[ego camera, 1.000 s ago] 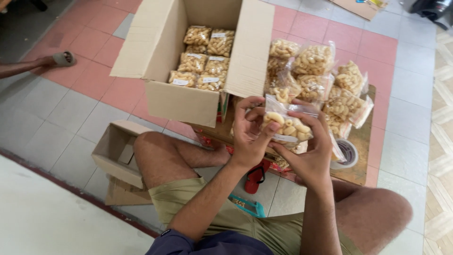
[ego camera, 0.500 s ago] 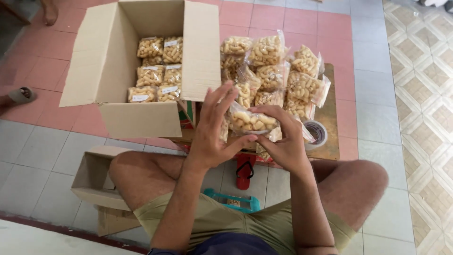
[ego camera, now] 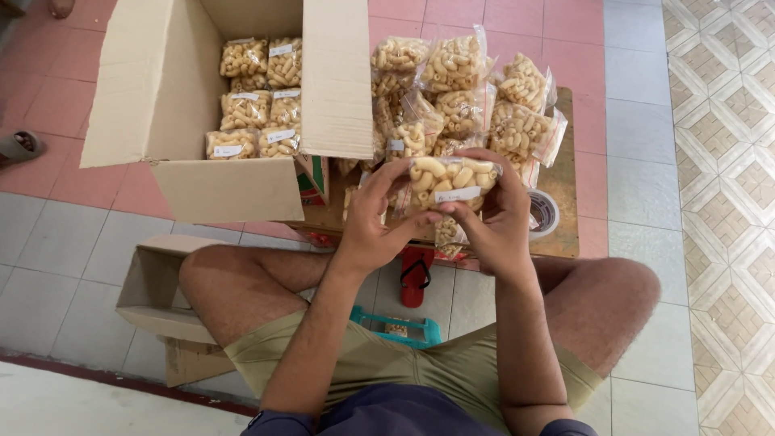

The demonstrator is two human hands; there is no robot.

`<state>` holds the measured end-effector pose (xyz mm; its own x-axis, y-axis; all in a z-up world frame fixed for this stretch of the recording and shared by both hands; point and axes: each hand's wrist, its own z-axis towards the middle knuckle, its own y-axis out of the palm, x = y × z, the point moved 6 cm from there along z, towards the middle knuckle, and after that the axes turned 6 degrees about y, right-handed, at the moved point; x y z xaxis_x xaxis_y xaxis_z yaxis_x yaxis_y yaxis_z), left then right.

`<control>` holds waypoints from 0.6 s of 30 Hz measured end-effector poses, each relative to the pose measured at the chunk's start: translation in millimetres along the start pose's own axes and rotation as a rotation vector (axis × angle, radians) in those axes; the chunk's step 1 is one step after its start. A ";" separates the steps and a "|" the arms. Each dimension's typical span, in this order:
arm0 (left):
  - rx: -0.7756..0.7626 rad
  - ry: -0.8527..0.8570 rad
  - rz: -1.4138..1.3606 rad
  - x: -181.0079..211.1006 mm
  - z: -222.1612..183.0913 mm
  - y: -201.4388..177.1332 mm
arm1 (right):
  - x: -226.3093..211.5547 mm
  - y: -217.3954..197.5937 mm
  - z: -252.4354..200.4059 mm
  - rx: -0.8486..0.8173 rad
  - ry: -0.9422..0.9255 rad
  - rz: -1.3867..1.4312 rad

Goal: The person is manually packing small plastic bags of snacks into a cardboard box, ensuring they are neatly arranged.

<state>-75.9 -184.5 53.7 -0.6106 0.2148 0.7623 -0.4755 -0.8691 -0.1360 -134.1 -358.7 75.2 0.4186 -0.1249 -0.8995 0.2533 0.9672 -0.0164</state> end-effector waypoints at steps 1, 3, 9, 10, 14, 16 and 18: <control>0.035 -0.013 -0.009 -1.4 -2.6 2.3 | 1.4 1.4 -0.9 0.012 -0.015 -0.003; 0.035 -0.032 0.044 4.1 -1.3 -0.9 | 0.7 3.4 -0.4 0.011 -0.012 -0.037; 0.007 -0.087 0.150 29.0 8.7 -3.8 | -4.9 6.2 1.0 0.072 -0.121 -0.388; -0.006 -0.094 0.135 35.5 9.6 -3.0 | -8.7 7.1 1.0 0.082 -0.138 -0.477; -0.032 -0.137 0.182 25.2 4.8 -5.9 | -10.6 7.9 -2.7 0.072 -0.162 -0.573; -0.155 0.004 0.558 22.6 1.5 -5.9 | -8.6 7.5 -7.9 0.067 -0.315 -0.697; -0.184 0.040 0.630 30.7 1.0 -5.2 | -12.8 9.9 -11.9 -0.003 -0.357 -0.731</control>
<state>-91.6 -173.8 78.5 -0.8289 -0.2905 0.4780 -0.1182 -0.7443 -0.6573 -147.4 -344.9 81.4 0.4017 -0.7874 -0.4677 0.5678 0.6148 -0.5474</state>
